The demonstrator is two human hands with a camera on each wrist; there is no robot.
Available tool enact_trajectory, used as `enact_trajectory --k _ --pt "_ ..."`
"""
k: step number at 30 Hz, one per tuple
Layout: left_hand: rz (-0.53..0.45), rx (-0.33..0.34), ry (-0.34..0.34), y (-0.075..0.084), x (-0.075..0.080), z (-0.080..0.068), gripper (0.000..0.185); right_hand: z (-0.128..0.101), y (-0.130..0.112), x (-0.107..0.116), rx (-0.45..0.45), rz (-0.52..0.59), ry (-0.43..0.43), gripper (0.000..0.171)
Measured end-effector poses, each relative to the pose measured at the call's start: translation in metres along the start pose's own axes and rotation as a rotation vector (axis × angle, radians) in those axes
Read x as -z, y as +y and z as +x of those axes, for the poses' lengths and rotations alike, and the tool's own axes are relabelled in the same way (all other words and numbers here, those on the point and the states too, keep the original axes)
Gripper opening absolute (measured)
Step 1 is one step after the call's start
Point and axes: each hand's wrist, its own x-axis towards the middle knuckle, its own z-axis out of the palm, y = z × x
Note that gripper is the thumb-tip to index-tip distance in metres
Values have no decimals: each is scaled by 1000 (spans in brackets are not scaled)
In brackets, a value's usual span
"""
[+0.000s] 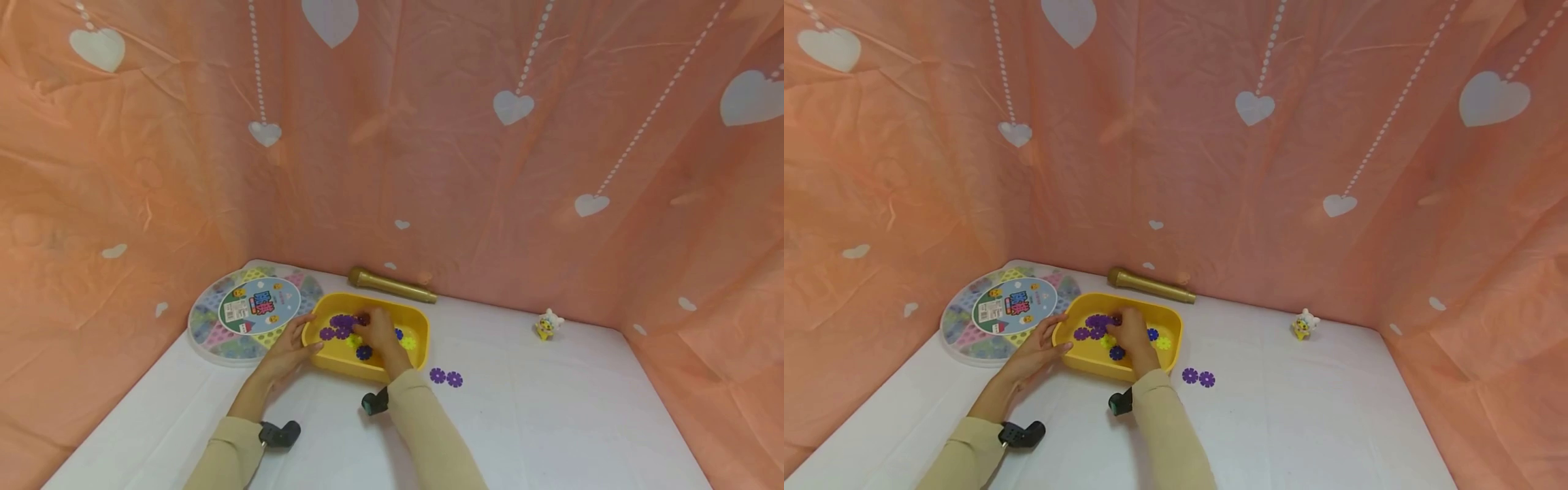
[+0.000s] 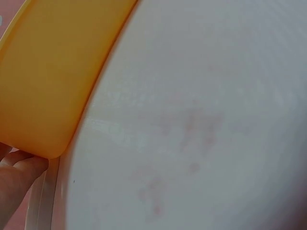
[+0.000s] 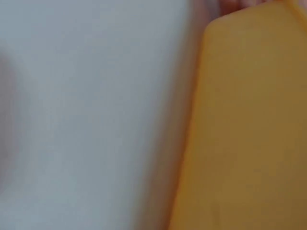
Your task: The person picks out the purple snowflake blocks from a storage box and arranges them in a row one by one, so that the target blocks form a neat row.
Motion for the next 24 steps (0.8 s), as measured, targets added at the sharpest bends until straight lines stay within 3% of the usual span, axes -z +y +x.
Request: enact_trajectory --k 4,7,12,24 --pt "9 1 4 1 -1 0 68 -4 -7 10 8 143 41 23" --pt "25 3 0 3 -1 -1 69 -7 -11 22 51 190 72 23" --pt "43 31 12 4 1 -2 70 -15 -11 46 152 184 141 21" --pt "55 94 37 2 0 2 72 -55 12 93 116 132 217 22"
